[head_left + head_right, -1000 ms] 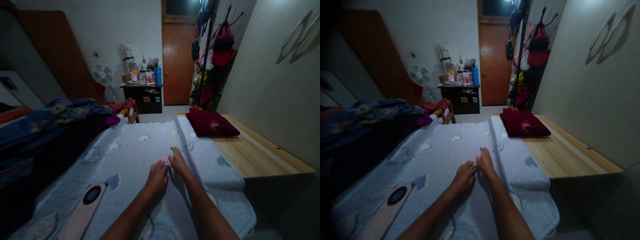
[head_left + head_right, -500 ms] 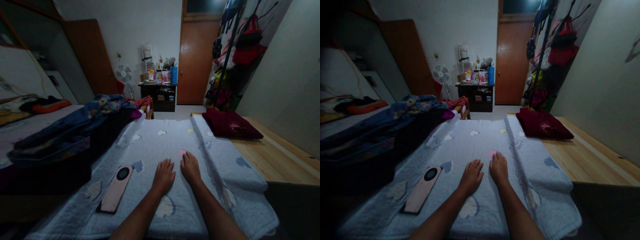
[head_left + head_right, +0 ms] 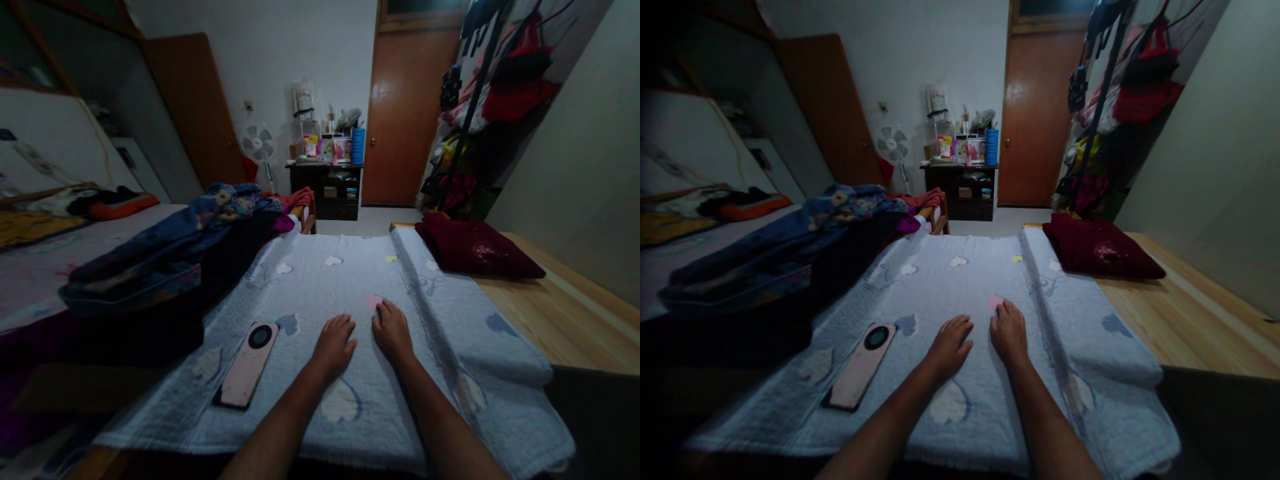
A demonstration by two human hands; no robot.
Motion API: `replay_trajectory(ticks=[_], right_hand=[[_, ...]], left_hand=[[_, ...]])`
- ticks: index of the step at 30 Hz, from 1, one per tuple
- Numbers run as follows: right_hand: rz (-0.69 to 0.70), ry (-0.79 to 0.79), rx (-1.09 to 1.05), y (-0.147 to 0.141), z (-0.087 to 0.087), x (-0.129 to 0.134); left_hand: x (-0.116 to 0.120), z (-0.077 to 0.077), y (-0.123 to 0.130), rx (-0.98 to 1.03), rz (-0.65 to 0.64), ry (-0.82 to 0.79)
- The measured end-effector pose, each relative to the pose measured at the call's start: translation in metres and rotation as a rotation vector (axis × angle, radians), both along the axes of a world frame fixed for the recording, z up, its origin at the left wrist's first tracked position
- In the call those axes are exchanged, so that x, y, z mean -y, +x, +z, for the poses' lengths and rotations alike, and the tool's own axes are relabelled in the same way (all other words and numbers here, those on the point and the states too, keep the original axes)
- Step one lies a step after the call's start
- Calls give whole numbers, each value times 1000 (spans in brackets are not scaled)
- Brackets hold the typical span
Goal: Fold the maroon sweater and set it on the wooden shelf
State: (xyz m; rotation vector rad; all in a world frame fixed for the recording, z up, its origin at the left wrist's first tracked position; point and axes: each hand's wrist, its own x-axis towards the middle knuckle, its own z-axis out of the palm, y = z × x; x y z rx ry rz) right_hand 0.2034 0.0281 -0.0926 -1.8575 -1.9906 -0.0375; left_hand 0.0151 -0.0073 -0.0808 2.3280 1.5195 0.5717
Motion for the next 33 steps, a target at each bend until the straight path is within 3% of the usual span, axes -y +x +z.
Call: replay_trajectory(ticks=[4,10,14,21,25,33], right_hand=[[33,32,5,3,-4,-2],[42,73,3,5,-9,-4],[41,71,11,6,-12,-6],[48,84,36,7,-13,-6],[47,88,47,6,-11,-6],[34,82,24,5,-11,-6]], left_hand=[[-6,17,-30,71,115,13],[-5,81,-94,-21,426,384],[5,113,-122,-138,576,512],[20,140,-146,-162,816,546],[25,155,-151,-236,955,428],[42,185,-156,-263,1095,397]])
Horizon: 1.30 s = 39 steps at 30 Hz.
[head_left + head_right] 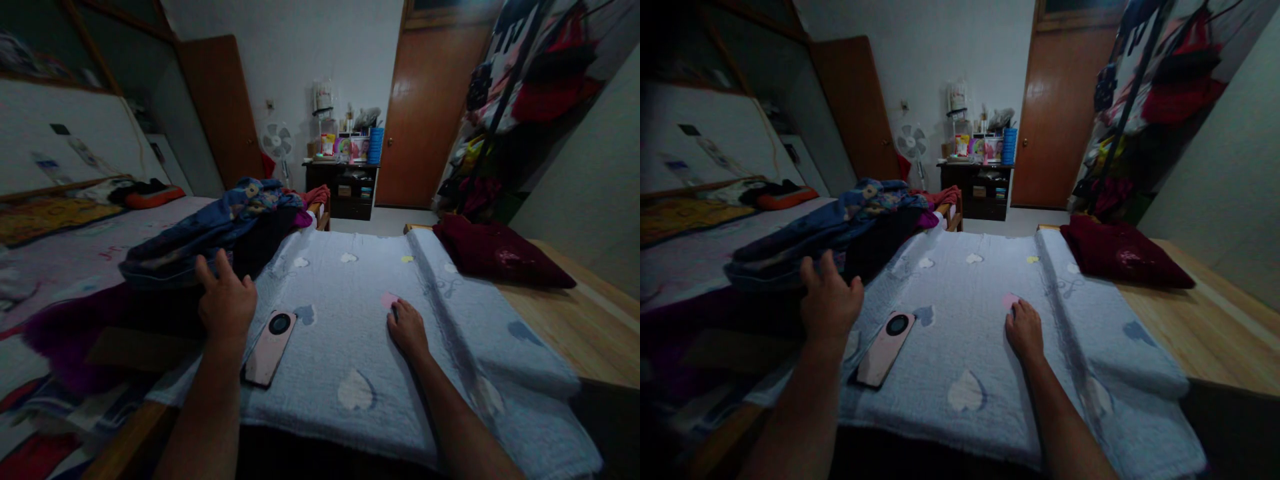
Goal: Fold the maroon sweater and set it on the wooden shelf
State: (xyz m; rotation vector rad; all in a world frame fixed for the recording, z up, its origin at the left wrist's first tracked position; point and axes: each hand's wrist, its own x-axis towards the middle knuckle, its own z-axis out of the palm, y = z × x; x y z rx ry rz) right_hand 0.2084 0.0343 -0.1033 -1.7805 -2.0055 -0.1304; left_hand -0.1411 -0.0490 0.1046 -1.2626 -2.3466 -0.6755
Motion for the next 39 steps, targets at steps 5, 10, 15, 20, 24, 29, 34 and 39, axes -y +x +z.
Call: replay_trajectory(ticks=[5,10,15,20,24,29,34,39], right_hand=[[4,-5,-31,0,0,0],[6,-16,-41,0,2,0],[9,-31,-50,0,2,1],[5,-30,-51,0,1,1],[8,-27,-58,0,2,1],[13,-26,-41,-1,3,2],[8,-20,-8,-4,7,5],[-1,-15,1,-6,9,6]], left_hand=[[1,16,-25,14,36,-224],[-11,23,-40,-51,-16,-359],[-20,20,-31,-84,-119,-292],[-19,15,-27,-93,-104,-168],[-14,8,-34,-74,-40,-174],[-17,-1,-36,-75,-55,-175],[-23,2,-7,-65,-121,-93],[-30,-2,54,32,-375,-79]])
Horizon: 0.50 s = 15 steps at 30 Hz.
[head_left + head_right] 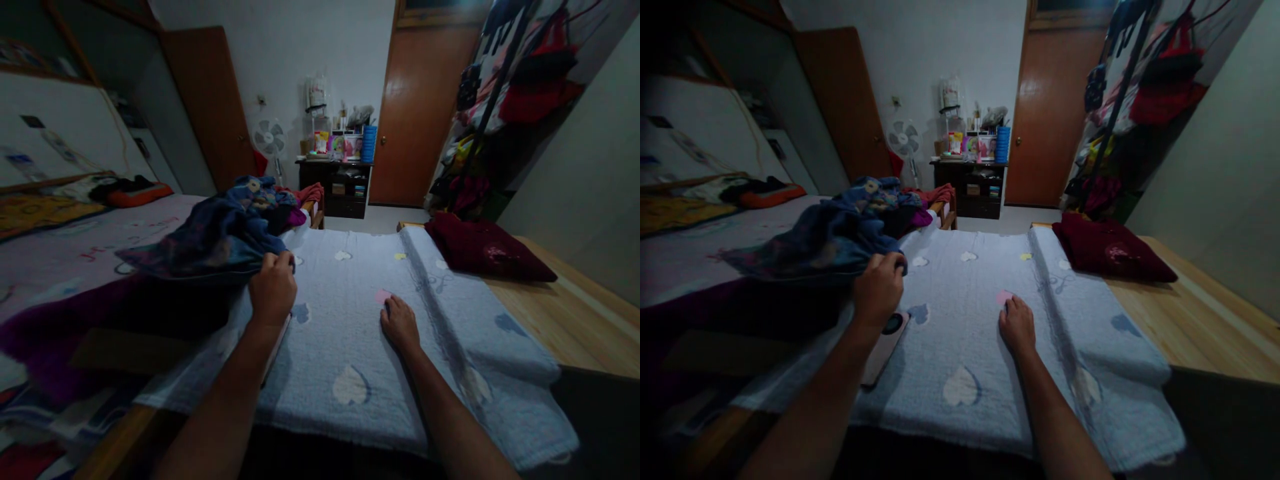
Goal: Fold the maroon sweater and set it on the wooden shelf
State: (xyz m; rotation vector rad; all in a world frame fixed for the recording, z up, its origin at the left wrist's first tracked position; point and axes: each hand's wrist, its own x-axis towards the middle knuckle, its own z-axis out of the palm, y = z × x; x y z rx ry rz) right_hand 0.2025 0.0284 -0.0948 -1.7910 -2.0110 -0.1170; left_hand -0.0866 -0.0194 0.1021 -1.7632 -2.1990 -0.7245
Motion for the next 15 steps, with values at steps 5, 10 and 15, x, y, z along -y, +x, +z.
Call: replay_trajectory(ticks=[5,10,15], right_hand=[[-16,-8,10,1,-2,-1],[-6,6,9,2,-5,-2],[-12,-15,-4,3,-7,-3]], left_hand=[[1,-32,64,89,-285,-104],[11,-83,109,191,-486,-306],[18,-121,121,204,-716,-457]])
